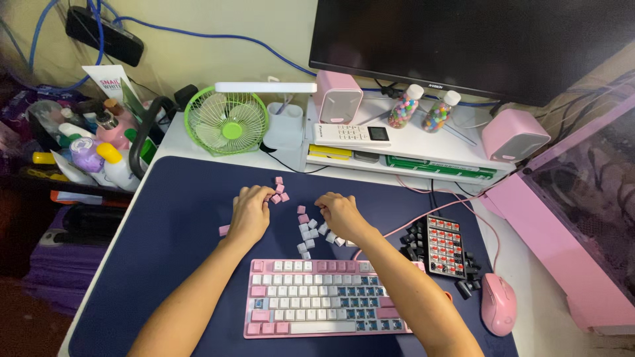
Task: The person assembles a mechanical keyboard by placing pink and white keycaps onto the keyboard base. They pick up keycaps from the desk mat and press them into place one by one, occasionally using an orange keycap puller to adjust or remove a keycap.
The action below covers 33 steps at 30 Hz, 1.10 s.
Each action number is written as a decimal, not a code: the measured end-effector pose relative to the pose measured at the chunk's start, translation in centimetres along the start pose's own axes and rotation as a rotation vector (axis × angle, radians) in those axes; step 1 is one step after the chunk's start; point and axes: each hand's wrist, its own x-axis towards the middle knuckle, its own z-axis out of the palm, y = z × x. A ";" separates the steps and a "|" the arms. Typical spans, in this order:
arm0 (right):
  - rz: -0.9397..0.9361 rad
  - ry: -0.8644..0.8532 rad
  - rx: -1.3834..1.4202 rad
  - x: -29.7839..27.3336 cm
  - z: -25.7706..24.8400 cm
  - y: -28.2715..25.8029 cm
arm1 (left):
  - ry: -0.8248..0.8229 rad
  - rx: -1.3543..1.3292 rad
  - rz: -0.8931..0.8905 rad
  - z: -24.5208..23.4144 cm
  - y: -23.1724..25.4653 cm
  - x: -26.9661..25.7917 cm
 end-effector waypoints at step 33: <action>-0.097 -0.047 -0.190 -0.2 0.6 -0.9 | -0.038 0.116 0.162 -0.5 0.9 0.9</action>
